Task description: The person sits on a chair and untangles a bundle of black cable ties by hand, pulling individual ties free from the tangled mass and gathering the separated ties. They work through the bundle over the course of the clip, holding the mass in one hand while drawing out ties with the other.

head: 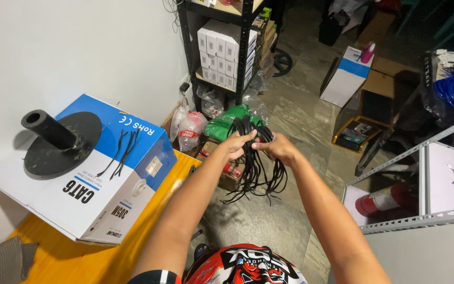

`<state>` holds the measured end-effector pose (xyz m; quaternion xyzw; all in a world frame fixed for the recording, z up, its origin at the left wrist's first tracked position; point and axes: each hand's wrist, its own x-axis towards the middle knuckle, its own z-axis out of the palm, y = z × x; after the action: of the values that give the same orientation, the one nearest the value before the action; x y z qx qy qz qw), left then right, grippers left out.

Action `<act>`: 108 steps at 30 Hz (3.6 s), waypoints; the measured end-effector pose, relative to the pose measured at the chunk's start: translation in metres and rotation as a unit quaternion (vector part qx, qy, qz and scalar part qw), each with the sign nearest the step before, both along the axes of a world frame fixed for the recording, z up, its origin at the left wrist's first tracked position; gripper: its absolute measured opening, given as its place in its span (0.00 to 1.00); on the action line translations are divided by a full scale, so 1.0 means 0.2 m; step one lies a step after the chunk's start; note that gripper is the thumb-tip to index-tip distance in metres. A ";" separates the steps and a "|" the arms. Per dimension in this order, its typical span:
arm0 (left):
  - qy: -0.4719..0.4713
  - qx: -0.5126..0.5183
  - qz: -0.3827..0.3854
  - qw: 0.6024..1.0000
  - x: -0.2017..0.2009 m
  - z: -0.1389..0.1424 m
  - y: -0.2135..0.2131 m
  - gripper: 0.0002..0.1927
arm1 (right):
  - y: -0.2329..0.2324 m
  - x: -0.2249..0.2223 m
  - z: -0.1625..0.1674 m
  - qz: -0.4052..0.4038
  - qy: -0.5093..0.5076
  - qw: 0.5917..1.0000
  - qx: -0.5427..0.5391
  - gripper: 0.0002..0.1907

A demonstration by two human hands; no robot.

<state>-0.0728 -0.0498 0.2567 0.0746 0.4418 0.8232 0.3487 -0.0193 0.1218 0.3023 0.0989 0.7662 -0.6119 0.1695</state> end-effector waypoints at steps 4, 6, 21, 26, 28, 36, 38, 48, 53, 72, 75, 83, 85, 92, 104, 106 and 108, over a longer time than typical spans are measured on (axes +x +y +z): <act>-0.011 -0.016 -0.003 1.000 0.01 -0.02 0.00 0.15 | 0.00 0.01 -0.02 -0.002 0.034 0.999 -0.019 0.09; -0.008 -0.007 -0.016 1.000 0.00 -0.04 0.00 0.16 | 0.01 0.02 -0.02 -0.007 0.037 0.997 -0.069 0.09; -0.066 -0.031 -0.005 0.997 0.03 0.00 0.00 0.11 | 0.05 0.00 -0.01 -0.102 0.104 0.987 0.071 0.07; -0.083 -0.074 0.074 0.991 0.00 -0.07 -0.05 0.14 | 0.15 -0.07 0.07 -0.242 0.111 0.957 -0.111 0.11; -0.094 -0.077 0.109 0.987 -0.01 -0.09 -0.07 0.12 | 0.20 -0.07 0.09 -0.286 0.087 0.932 -0.202 0.07; -0.094 0.015 0.102 0.990 -0.03 -0.07 -0.09 0.10 | 0.33 -0.11 0.11 -0.273 0.148 0.946 -0.090 0.09; -0.062 0.013 0.086 0.994 -0.03 -0.06 -0.07 0.14 | 0.33 -0.10 0.10 -0.241 0.081 0.958 -0.130 0.11; -0.018 0.042 0.090 0.995 -0.04 0.00 0.06 0.18 | 0.09 -0.04 0.03 -0.107 0.051 0.990 -0.080 0.15; -0.006 0.067 0.107 0.992 -0.05 -0.02 0.13 0.13 | -0.02 -0.01 0.00 -0.068 0.061 0.994 -0.051 0.17; -0.113 -0.035 0.106 0.987 -0.03 -0.02 -0.06 0.12 | 0.14 -0.05 0.03 -0.294 0.120 0.929 -0.189 0.08; -0.081 -0.017 0.111 0.990 -0.03 -0.04 -0.04 0.14 | 0.17 -0.04 0.05 -0.298 0.133 0.937 -0.127 0.11; -0.050 0.063 0.164 0.983 -0.03 -0.04 0.06 0.25 | 0.07 0.00 0.05 -0.162 0.107 0.977 -0.090 0.19; -0.036 0.057 0.166 0.984 -0.03 -0.03 0.08 0.26 | 0.03 0.01 0.06 -0.111 0.107 0.984 -0.087 0.19; -0.039 0.019 0.155 0.987 -0.03 -0.01 0.11 0.24 | -0.03 0.00 0.00 -0.024 0.075 0.996 -0.035 0.13; -0.064 -0.051 0.152 0.985 -0.04 0.00 0.02 0.12 | 0.00 0.01 0.00 -0.004 0.076 0.989 -0.130 0.09; -0.057 -0.053 0.149 0.986 -0.06 -0.01 -0.02 0.11 | 0.04 0.00 0.00 -0.054 0.053 0.988 -0.136 0.09; -0.058 -0.032 0.143 0.987 -0.08 -0.02 -0.04 0.11 | 0.10 -0.02 0.00 -0.150 0.000 0.981 -0.122 0.08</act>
<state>-0.0887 -0.0583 0.2526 -0.0490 0.4534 0.8528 0.2544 -0.0225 0.1412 0.3016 0.1913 0.6623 -0.7193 0.0865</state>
